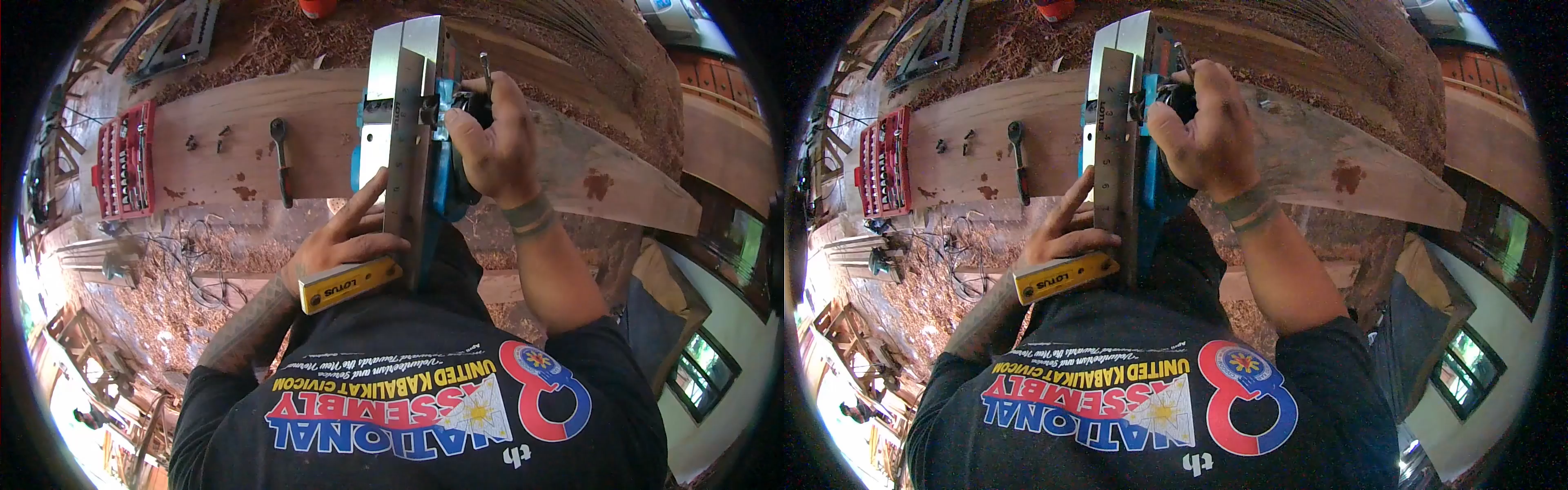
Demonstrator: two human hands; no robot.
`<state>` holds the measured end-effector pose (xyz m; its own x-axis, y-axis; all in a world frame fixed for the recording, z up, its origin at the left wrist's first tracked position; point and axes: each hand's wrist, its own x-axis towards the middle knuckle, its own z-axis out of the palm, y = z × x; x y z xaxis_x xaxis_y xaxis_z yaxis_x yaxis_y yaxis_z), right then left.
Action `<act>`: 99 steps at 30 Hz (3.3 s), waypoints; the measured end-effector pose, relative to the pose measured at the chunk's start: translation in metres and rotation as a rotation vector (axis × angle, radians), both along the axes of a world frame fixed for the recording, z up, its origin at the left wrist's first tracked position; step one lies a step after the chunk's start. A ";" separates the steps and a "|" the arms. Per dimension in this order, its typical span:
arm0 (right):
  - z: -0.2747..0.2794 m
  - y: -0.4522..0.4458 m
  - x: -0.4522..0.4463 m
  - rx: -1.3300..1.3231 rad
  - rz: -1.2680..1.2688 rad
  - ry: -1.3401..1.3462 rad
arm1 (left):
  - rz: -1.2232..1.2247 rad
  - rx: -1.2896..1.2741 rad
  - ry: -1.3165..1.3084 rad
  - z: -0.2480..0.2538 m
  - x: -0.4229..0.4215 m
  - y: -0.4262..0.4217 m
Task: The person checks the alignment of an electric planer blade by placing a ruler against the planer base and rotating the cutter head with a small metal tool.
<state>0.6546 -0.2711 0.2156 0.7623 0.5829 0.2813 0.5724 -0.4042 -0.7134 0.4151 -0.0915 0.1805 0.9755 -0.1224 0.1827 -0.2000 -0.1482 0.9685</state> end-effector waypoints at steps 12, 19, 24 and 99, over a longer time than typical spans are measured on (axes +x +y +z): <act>0.007 0.006 0.000 -0.032 -0.033 0.034 | -0.008 0.024 0.012 0.001 0.000 0.002; 0.007 0.003 0.002 -0.014 0.016 0.009 | -0.008 0.099 0.007 0.009 0.002 0.005; 0.002 0.001 0.003 0.009 0.029 0.006 | -0.017 0.071 0.021 0.008 0.001 0.004; 0.001 0.007 0.002 0.026 -0.043 -0.028 | -0.018 0.029 0.035 0.005 0.001 0.003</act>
<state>0.6563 -0.2637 0.2167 0.7784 0.5416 0.3174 0.5744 -0.4104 -0.7083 0.4165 -0.0882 0.1855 0.9788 -0.1451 0.1445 -0.1688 -0.1727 0.9704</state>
